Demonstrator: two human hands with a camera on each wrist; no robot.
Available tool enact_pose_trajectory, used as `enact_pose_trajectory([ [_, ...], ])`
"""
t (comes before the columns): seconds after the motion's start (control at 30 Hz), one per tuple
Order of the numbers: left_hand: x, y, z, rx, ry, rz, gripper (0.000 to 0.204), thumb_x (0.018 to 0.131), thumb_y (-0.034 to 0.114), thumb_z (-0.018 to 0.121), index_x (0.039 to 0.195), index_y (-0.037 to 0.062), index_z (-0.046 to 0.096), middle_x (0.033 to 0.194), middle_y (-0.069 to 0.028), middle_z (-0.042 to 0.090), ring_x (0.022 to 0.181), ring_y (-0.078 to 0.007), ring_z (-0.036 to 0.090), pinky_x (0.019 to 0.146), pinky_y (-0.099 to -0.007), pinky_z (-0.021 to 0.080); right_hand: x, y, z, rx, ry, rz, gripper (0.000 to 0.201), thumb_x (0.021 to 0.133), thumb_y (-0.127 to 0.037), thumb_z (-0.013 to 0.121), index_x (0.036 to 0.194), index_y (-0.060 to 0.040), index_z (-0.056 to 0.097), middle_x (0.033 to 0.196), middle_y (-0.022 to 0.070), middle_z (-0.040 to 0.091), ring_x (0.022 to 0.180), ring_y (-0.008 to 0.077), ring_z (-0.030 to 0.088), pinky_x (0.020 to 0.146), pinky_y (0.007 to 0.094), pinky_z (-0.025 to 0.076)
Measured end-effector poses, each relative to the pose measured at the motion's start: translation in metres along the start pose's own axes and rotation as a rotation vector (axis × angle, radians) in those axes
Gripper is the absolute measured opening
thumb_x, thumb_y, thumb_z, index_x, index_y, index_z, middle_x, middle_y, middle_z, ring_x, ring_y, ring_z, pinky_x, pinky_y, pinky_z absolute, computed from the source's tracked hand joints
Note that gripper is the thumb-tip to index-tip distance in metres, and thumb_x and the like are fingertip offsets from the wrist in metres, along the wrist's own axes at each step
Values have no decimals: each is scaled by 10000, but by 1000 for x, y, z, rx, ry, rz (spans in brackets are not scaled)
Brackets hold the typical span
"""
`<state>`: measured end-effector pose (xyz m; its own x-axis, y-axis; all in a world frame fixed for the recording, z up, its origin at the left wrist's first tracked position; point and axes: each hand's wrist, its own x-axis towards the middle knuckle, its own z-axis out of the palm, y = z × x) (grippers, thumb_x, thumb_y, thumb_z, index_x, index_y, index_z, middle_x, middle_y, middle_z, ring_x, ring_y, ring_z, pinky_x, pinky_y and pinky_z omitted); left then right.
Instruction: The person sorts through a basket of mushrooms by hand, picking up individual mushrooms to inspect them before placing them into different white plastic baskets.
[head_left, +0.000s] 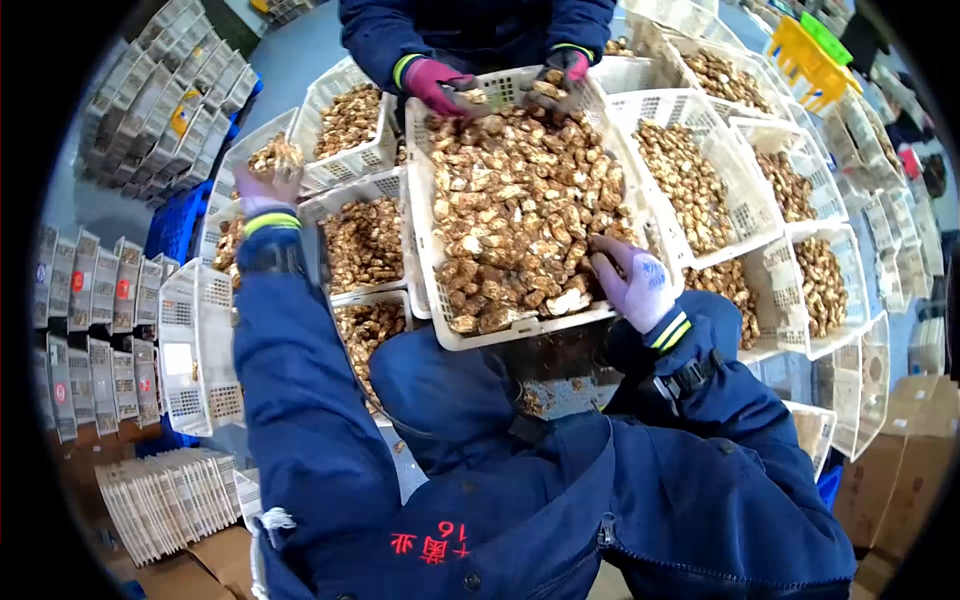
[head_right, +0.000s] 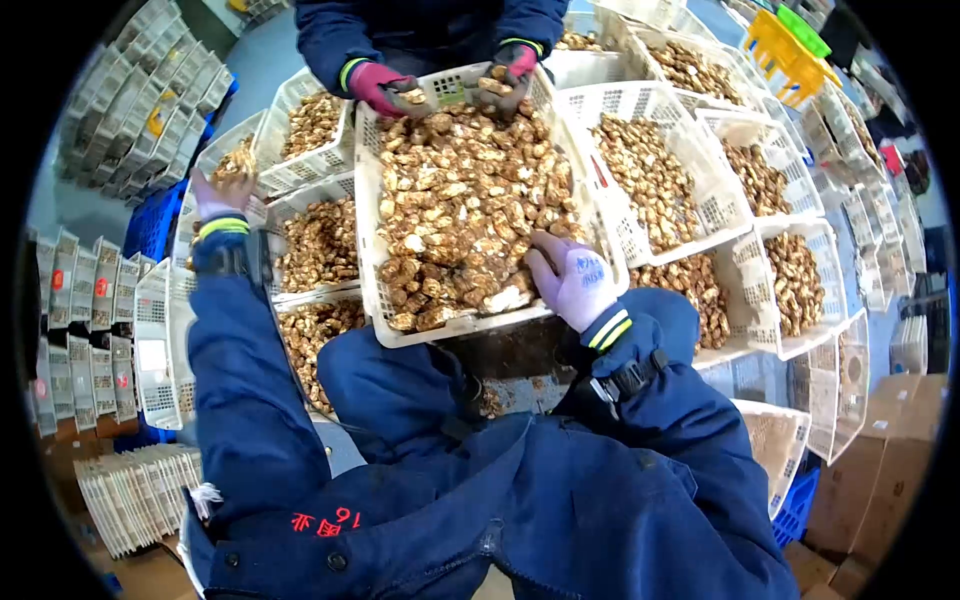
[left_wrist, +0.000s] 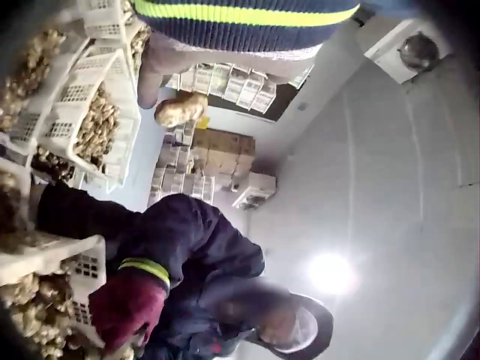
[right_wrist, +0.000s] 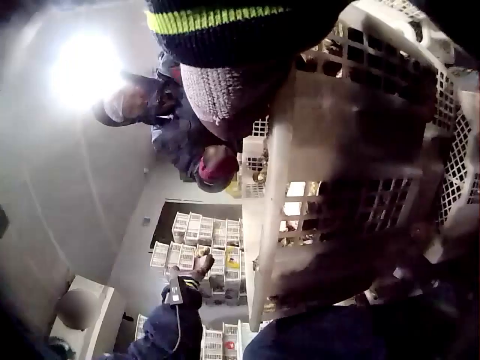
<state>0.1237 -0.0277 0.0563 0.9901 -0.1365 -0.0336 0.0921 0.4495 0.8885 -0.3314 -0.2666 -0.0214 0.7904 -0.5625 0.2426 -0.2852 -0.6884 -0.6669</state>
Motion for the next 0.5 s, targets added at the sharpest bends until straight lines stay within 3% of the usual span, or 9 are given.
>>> enact_pose_trajectory([
  [0.03, 40, 6, -2, -90, 55, -190, 935, 894, 609, 528, 1531, 79, 93, 1587, -215, 118, 1467, -374, 137, 1110, -603, 276, 0, 3, -1, 63, 37, -8, 267, 914, -187, 587, 1111, -19, 652, 958, 222, 681, 887, 389, 652, 792, 434, 513],
  [0.13, -35, -27, 41, 440, -222, 3, 609, 929, 422, 563, 1423, 100, 411, 1419, -156, 454, 1287, -306, 456, 1044, -427, 428, -3, 14, 2, 223, 153, 101, 252, 928, -116, 550, 1133, -8, 649, 979, 202, 695, 931, 344, 664, 825, 375, 514],
  [0.17, -50, -57, 24, 453, -460, -79, 448, 993, 347, 508, 1333, 55, 525, 1258, -119, 589, 1095, -234, 602, 940, -349, 490, -2, 20, 5, 265, 201, 79, 255, 932, -98, 535, 1143, -11, 647, 989, 187, 699, 933, 319, 668, 825, 356, 512],
  [0.2, -95, -54, 37, 1016, -761, 109, 374, 1008, 277, 492, 1280, 30, 561, 1144, -100, 641, 981, -205, 645, 849, -299, 523, -3, 26, 7, 306, 246, 53, 260, 935, -79, 520, 1153, -14, 646, 999, 173, 703, 936, 294, 672, 825, 336, 511],
  [0.23, -147, -58, 57, 743, -674, -189, 346, 1006, 219, 494, 1262, -2, 568, 1068, -91, 661, 919, -185, 655, 789, -281, 537, -4, 25, 4, 401, 232, 100, 271, 937, -60, 501, 1164, -11, 639, 1010, 161, 705, 937, 260, 671, 824, 319, 508],
  [0.27, -153, -78, 69, 853, -664, -386, 352, 993, 197, 513, 1265, -19, 569, 1055, -96, 669, 915, -166, 651, 785, -273, 536, -4, 24, -1, 497, 223, 146, 282, 939, -41, 483, 1175, -8, 633, 1022, 150, 706, 939, 226, 670, 822, 303, 505],
  [0.33, -195, -90, 73, 761, -911, -234, 354, 965, 170, 553, 1262, -19, 588, 1108, -107, 669, 943, -185, 654, 836, -277, 528, -1, 28, -5, 914, 205, 336, 315, 956, -32, 436, 1223, 3, 600, 1047, 93, 699, 921, 154, 643, 803, 263, 494],
  [0.4, -226, -105, 94, 1120, -1185, -83, 345, 951, 194, 574, 1234, 0, 617, 1078, -130, 684, 950, -190, 659, 845, -289, 521, -1, 29, -14, 965, 273, 261, 323, 963, -38, 430, 1238, -8, 596, 1047, 71, 694, 879, 139, 626, 777, 252, 481],
  [0.5, -268, -121, 123, 1377, -1543, 31, 479, 904, 348, 631, 1231, 0, 602, 980, -217, 681, 923, -221, 673, 809, -337, 513, 0, 54, -16, 603, 388, 139, 275, 962, -52, 468, 1176, -6, 635, 986, 102, 698, 770, 125, 594, 718, 262, 479],
])
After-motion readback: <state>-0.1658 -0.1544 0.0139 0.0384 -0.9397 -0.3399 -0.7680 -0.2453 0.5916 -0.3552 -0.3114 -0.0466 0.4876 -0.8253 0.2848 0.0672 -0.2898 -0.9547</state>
